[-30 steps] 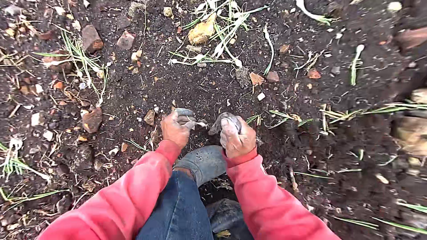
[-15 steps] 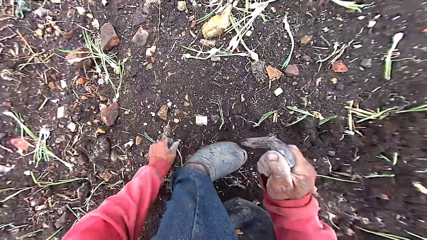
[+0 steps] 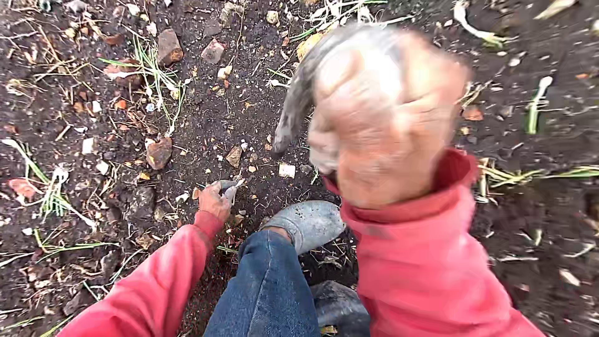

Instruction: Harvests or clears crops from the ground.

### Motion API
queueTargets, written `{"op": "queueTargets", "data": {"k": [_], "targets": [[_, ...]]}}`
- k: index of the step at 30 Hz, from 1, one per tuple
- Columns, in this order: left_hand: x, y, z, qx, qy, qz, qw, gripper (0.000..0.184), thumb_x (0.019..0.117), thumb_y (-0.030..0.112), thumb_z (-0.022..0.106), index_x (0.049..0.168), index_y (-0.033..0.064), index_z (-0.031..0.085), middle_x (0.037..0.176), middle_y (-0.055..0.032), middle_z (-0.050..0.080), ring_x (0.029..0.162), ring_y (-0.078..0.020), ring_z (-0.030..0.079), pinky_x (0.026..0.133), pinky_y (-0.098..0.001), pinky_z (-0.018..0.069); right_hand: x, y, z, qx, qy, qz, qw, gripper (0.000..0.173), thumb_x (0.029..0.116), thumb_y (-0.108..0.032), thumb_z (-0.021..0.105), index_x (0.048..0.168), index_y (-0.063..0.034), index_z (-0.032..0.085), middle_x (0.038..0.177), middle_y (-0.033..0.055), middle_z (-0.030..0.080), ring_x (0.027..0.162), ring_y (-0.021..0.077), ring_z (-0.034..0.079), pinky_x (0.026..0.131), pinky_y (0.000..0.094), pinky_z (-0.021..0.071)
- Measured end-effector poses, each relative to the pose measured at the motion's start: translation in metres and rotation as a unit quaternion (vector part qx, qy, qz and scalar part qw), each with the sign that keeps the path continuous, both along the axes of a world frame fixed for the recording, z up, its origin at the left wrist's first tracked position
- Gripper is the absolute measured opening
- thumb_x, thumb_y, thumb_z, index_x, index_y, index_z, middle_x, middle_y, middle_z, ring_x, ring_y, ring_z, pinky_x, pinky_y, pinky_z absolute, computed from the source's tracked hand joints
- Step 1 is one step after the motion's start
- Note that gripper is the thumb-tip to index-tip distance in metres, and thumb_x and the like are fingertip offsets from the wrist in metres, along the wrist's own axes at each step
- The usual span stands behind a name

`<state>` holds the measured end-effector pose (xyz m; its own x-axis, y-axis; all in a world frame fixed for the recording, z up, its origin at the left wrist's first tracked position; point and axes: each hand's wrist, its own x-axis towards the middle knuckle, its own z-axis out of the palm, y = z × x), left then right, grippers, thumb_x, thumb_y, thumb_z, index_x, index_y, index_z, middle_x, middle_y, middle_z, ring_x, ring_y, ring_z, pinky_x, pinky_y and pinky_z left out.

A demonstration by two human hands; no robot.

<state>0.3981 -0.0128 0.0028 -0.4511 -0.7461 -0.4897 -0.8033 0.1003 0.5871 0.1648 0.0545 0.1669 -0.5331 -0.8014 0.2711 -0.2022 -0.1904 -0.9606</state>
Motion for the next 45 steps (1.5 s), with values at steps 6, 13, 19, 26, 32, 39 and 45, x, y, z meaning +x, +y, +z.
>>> {"op": "queueTargets", "data": {"k": [6,13,19,26,32,39,45], "targets": [[-0.046,-0.011,-0.003,-0.023,-0.051,-0.14,0.989,0.022,0.0946,0.028,0.074,0.105,0.0101,0.079,0.106,-0.0129,0.076,0.108,-0.0341,0.07,0.099,-0.0588,0.0519,0.052,0.043,-0.151,0.201,0.067,-0.08,0.974,0.042,0.1017,-0.042,0.054,0.096,-0.0022,0.066,0.066,0.003,0.061,0.053,0.0113,0.059,0.05,0.0344,0.0519],[-0.114,0.027,-0.032,-0.109,-0.165,-0.379,0.904,0.019,0.0936,0.015,0.065,0.108,0.0083,0.075,0.115,-0.0141,0.071,0.123,-0.0372,0.057,0.1,-0.0565,0.0443,0.062,0.089,-0.111,0.112,0.024,-0.138,0.984,0.04,0.1039,-0.047,0.052,0.094,-0.0095,0.062,0.06,-0.0035,0.051,0.048,0.0077,0.051,0.044,0.0293,0.0453],[-0.089,0.012,-0.024,-0.067,-0.101,-0.28,0.952,0.032,0.0972,0.044,0.068,0.12,0.022,0.077,0.123,-0.0082,0.069,0.126,-0.0343,0.055,0.103,-0.0576,0.044,0.066,0.121,-0.093,0.108,0.033,-0.155,0.981,0.04,0.1038,-0.053,0.051,0.096,-0.0157,0.062,0.059,-0.0048,0.051,0.046,0.0075,0.051,0.042,0.0294,0.0462],[-0.047,-0.038,-0.032,-0.008,-0.165,-0.109,0.98,0.028,0.0978,0.022,0.067,0.124,0.0127,0.073,0.119,-0.0127,0.074,0.114,-0.0353,0.069,0.097,-0.0622,0.0527,0.071,0.114,-0.085,0.144,0.053,-0.107,0.982,0.041,0.1039,-0.053,0.051,0.091,-0.0155,0.061,0.06,-0.0063,0.052,0.048,0.005,0.052,0.043,0.0267,0.0467],[0.018,-0.07,-0.008,-0.082,-0.003,0.052,0.995,0.026,0.0989,0.006,0.058,0.12,0.0074,0.074,0.122,-0.0176,0.068,0.111,-0.0307,0.067,0.1,-0.0517,0.052,0.072,0.08,-0.035,0.091,0.031,0.001,0.995,0.032,0.1044,-0.045,0.053,0.092,-0.0162,0.059,0.065,-0.0085,0.054,0.055,-0.0009,0.055,0.048,0.0194,0.0486],[-0.002,-0.039,-0.03,-0.066,-0.053,0.016,0.996,0.025,0.0973,0.014,0.067,0.121,0.0071,0.073,0.112,-0.0118,0.076,0.104,-0.0291,0.073,0.096,-0.0554,0.0558,0.111,0.096,-0.129,0.168,0.11,-0.018,0.98,0.048,0.1039,-0.05,0.05,0.091,-0.0067,0.065,0.064,-0.0016,0.06,0.058,0.0017,0.059,0.052,0.0222,0.0514],[-0.072,-0.018,-0.022,0.021,-0.187,-0.076,0.979,0.028,0.0943,0.021,0.066,0.12,0.0168,0.074,0.121,-0.0134,0.073,0.117,-0.0358,0.067,0.099,-0.0657,0.0498,0.104,0.115,-0.107,0.216,0.148,-0.031,0.965,0.057,0.105,-0.054,0.045,0.098,-0.0017,0.067,0.069,0.0053,0.065,0.062,0.005,0.064,0.057,0.0261,0.0543]]}}
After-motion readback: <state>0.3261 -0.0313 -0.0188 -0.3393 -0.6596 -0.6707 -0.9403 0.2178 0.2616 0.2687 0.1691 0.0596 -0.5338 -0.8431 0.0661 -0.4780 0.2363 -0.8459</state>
